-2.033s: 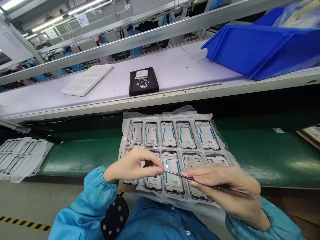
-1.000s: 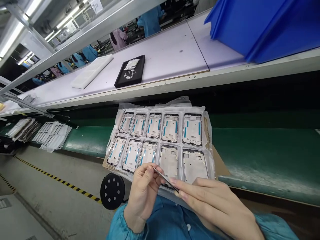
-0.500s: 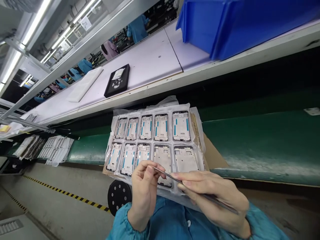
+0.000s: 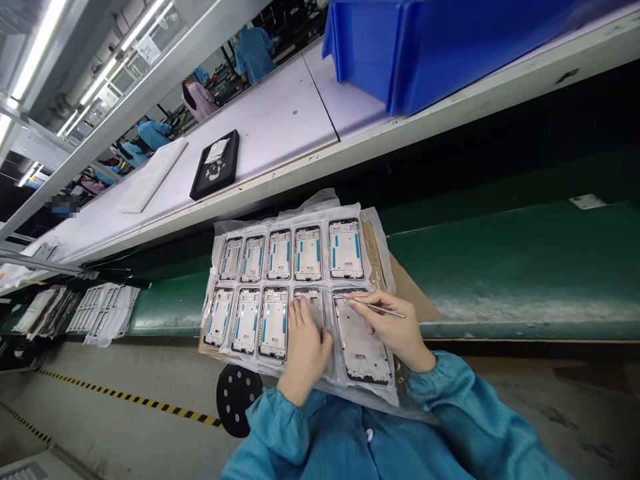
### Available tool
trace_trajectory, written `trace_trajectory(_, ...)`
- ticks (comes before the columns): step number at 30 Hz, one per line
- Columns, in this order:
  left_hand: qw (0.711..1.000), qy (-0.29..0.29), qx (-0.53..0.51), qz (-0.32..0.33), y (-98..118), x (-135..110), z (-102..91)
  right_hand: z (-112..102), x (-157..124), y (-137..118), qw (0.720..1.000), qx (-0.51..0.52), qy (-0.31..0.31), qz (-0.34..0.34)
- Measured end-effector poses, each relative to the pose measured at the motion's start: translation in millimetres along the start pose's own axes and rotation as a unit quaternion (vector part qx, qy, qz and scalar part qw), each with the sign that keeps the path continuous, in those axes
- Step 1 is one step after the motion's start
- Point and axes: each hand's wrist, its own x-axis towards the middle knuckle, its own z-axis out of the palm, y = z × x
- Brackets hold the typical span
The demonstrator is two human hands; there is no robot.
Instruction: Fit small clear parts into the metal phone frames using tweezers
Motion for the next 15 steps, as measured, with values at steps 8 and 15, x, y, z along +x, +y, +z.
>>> trace_trajectory(8, 0.989, 0.009, -0.14, -0.04, -30, -15, -59.5, -4, 3, 9, 0.999, 0.01, -0.029, 0.015)
trace_trajectory(15, 0.994, 0.037, -0.028, 0.096, -32, -4, -26.0, 11, 24, -4, 0.996, -0.032, -0.078, 0.008)
